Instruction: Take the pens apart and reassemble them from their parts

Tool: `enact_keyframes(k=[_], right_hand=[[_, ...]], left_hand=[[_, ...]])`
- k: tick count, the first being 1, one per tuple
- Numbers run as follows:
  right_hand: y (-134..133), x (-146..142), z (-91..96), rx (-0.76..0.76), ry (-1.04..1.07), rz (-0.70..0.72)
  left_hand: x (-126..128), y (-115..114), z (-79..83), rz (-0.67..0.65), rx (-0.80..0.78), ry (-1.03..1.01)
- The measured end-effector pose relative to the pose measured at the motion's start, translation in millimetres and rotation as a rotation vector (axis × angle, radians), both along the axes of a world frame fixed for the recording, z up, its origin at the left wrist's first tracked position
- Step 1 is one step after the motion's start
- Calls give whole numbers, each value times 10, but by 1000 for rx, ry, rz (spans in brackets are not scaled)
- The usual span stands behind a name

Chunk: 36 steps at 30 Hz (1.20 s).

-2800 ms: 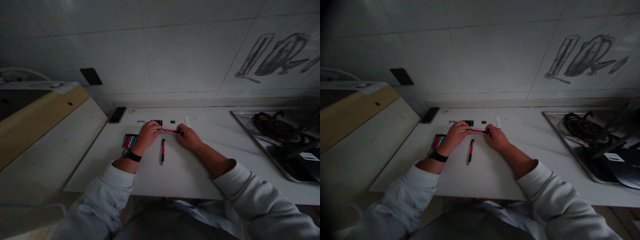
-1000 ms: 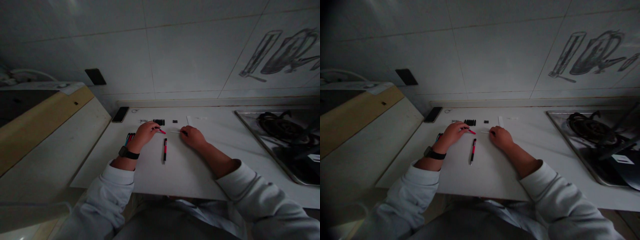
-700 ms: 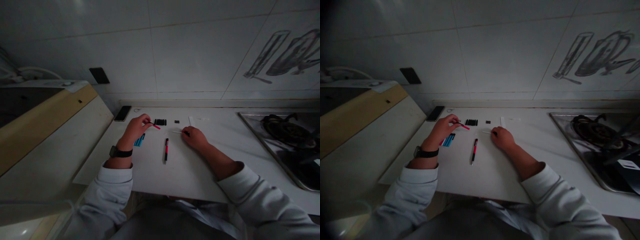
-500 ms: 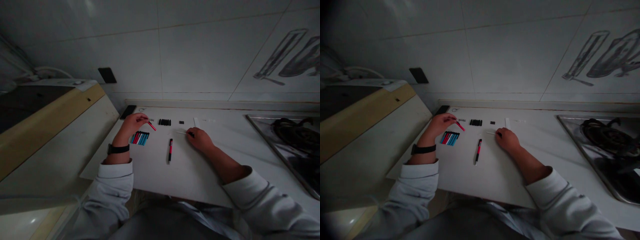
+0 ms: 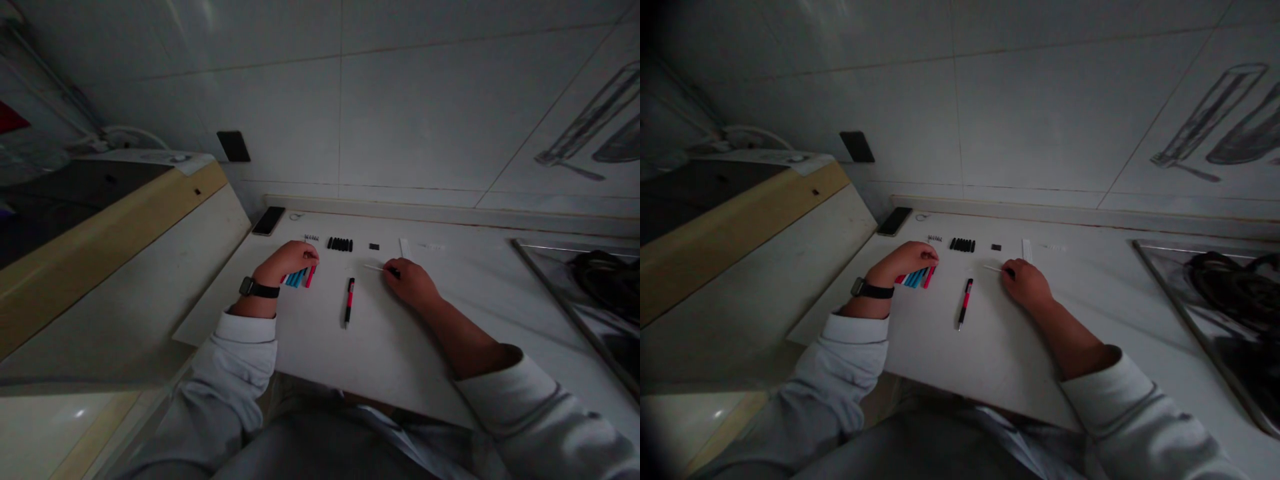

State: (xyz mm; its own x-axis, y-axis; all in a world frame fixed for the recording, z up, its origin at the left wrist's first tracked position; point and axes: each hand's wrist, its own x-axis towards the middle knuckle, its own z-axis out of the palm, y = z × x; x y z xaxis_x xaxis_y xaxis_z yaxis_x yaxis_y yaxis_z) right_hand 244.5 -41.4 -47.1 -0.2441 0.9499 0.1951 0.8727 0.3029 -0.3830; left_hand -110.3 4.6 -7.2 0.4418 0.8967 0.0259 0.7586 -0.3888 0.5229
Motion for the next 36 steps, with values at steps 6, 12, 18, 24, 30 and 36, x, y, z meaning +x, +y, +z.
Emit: enact_keyframes(k=[6,12,18,24,30,36], right_hand=[[0,0,0,12,12,12],[10,11,-18,24,44,9],[-18,-26,27,86,171,57],[-46,-81,73,139,442,141],[-7,-152,40,-112,785,15],[-67,-284,87,-387,1164,33]], left_hand=[[-61,83,-80,-29,105,142],[-95,53,-94,-25,47,102],[-91,65,-95,-20,26,137],[-106,41,-61,18,-7,132],[-12,3,30,37,47,66],[748,-335,14,-80,244,-227]])
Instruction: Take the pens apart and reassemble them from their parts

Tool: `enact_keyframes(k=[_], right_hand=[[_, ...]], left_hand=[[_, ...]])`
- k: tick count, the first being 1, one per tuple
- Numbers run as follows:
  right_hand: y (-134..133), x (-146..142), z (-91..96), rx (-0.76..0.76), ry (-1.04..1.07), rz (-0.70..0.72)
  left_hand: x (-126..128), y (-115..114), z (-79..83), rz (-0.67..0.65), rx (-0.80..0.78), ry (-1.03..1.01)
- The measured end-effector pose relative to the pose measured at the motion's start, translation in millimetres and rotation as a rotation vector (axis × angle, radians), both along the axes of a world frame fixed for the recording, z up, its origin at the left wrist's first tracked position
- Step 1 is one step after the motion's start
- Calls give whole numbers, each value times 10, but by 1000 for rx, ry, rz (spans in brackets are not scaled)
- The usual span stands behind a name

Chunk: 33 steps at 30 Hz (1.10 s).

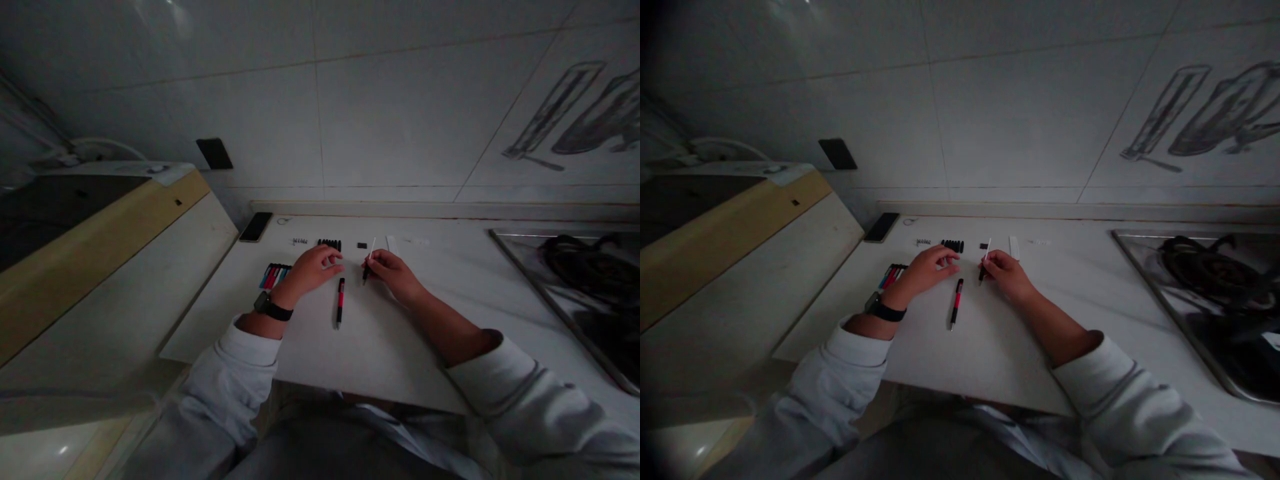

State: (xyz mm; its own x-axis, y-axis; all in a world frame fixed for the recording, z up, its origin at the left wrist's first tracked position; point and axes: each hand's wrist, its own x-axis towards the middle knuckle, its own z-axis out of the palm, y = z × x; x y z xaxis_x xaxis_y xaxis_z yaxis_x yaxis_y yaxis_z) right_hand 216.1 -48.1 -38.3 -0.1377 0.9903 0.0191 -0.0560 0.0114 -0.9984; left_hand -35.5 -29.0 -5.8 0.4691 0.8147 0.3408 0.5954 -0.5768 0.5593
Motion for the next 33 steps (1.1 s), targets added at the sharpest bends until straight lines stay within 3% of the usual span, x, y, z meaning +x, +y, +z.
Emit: enact_keyframes(k=[4,7,15,28,33], right_hand=[[-68,-62,25,-53,173,41],[-77,-83,16,-70,210,65],[-12,-50,-46,-100,282,-64],[-38,-73,2,-56,241,-27],[166,266,68,101,82,-175]], left_hand=[[484,-295,-101,-9,10,-140],[599,-341,-171,14,-6,-175],[483,-217,-212,41,-17,-130],[457,-181,-177,36,7,-151],[407,-155,-204,65,6,-158]])
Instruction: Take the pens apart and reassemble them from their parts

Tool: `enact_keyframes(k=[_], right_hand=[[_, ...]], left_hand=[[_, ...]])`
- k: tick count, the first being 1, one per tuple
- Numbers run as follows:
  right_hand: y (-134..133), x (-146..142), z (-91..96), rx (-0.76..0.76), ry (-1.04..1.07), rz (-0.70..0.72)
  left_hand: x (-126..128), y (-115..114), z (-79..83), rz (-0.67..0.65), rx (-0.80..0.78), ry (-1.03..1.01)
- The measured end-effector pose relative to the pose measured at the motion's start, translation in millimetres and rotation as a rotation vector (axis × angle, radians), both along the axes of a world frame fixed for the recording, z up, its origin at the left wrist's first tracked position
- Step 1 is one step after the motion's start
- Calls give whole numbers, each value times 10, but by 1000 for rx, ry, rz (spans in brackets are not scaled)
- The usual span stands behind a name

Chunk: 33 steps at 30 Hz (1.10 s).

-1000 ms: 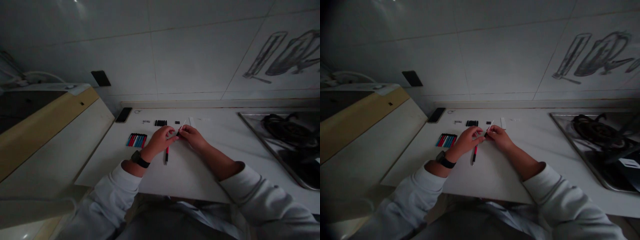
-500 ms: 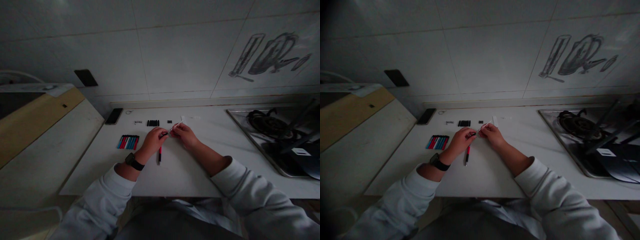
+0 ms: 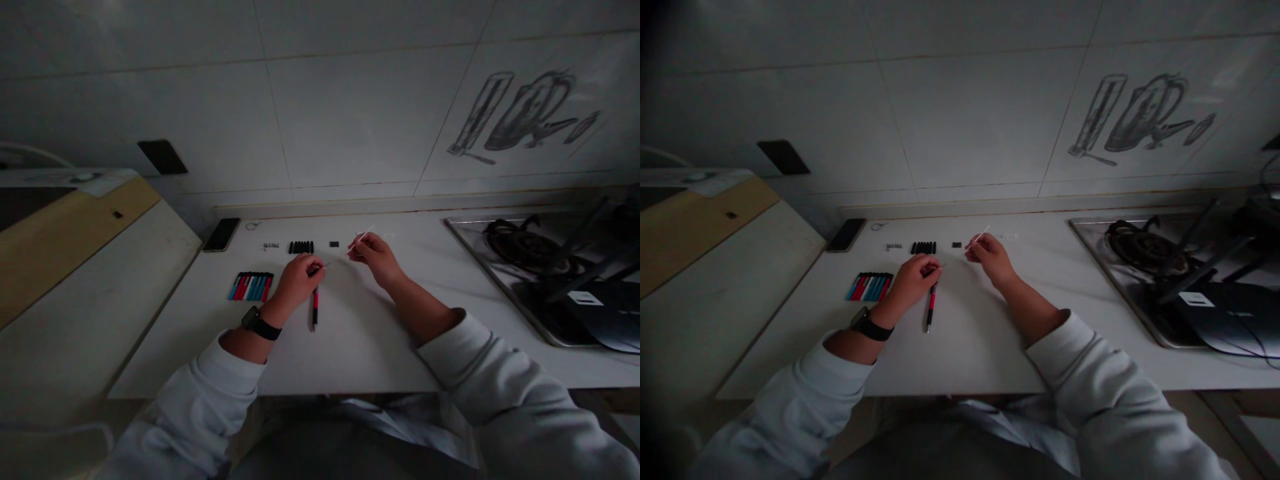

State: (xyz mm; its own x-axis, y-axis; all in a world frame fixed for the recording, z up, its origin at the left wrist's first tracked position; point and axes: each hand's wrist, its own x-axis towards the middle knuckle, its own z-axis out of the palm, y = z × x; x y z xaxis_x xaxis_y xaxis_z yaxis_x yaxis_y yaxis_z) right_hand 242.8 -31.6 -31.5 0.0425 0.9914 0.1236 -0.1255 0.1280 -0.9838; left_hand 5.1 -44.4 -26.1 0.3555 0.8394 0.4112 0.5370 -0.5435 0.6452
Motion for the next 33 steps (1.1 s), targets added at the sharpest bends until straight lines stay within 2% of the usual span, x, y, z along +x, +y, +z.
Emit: enact_keyframes(k=[2,5,7,10,15,24,33], right_hand=[[123,245,-9,53,-212,-160],[249,553,-61,29,-676,-315],[287,649,-103,-13,-927,-347],[322,642,-145,-64,-1140,-332],[384,569,-149,-103,-1252,-352],[364,649,-184,-38,-1317,-246],[337,618,-165,-25,-1330,-253]], left_hand=[[-13,-4,8,6,2,7],[-14,-13,26,9,-7,17],[-6,-13,28,4,-18,23],[7,-5,10,-5,-22,32],[4,6,-16,-3,-7,46],[-13,4,-3,-16,-21,35],[-4,-4,16,-20,-19,44]])
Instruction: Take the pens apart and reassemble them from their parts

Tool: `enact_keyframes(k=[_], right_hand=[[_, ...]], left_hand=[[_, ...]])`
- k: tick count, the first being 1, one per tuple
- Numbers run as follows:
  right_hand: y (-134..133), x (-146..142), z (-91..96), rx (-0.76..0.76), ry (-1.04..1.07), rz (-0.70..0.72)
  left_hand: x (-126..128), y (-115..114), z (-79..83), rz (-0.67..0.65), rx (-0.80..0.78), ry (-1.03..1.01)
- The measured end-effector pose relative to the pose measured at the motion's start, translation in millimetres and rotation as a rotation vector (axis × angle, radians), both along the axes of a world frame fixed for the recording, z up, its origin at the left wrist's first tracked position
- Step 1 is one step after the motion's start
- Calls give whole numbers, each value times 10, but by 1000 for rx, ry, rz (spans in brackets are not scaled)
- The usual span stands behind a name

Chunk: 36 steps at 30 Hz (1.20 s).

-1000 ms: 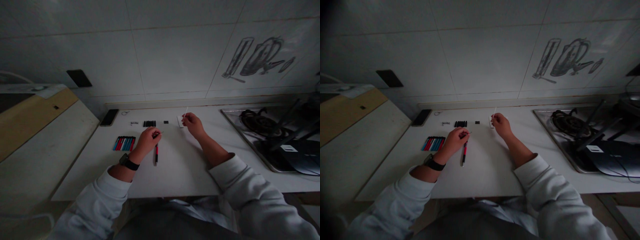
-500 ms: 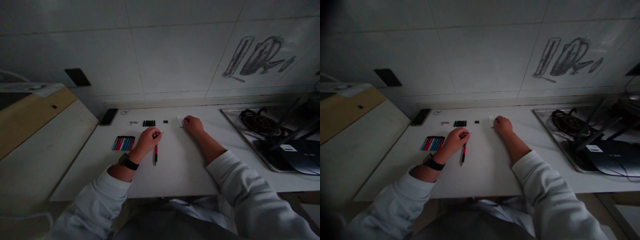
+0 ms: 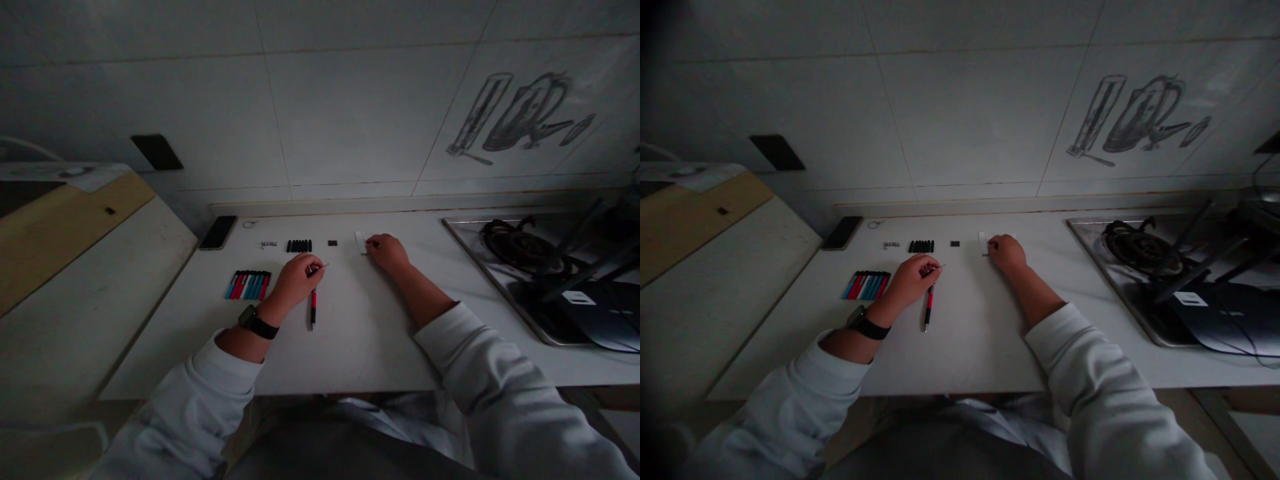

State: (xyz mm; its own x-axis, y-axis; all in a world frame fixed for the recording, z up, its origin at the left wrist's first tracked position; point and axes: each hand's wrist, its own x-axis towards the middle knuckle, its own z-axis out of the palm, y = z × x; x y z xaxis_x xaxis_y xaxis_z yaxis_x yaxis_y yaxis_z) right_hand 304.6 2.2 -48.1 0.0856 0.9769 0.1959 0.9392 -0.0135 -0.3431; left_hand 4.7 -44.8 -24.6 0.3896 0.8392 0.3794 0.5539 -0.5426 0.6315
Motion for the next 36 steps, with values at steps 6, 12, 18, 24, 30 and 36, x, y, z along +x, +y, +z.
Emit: enact_keyframes(k=[6,12,18,24,30,36], right_hand=[[-1,8,-12,-13,-24,12],[-35,-13,50,63,56,13],[-289,-502,187,179,485,334],[-495,-1056,161,36,929,471],[-229,-945,251,115,952,399],[266,-583,284,261,319,198]], left_hand=[[0,9,-18,-10,-4,-5],[-1,14,-24,2,35,-11],[2,2,-7,13,90,-83],[26,-26,37,6,154,-158],[5,14,34,51,165,-174],[-42,81,-12,92,165,-170]])
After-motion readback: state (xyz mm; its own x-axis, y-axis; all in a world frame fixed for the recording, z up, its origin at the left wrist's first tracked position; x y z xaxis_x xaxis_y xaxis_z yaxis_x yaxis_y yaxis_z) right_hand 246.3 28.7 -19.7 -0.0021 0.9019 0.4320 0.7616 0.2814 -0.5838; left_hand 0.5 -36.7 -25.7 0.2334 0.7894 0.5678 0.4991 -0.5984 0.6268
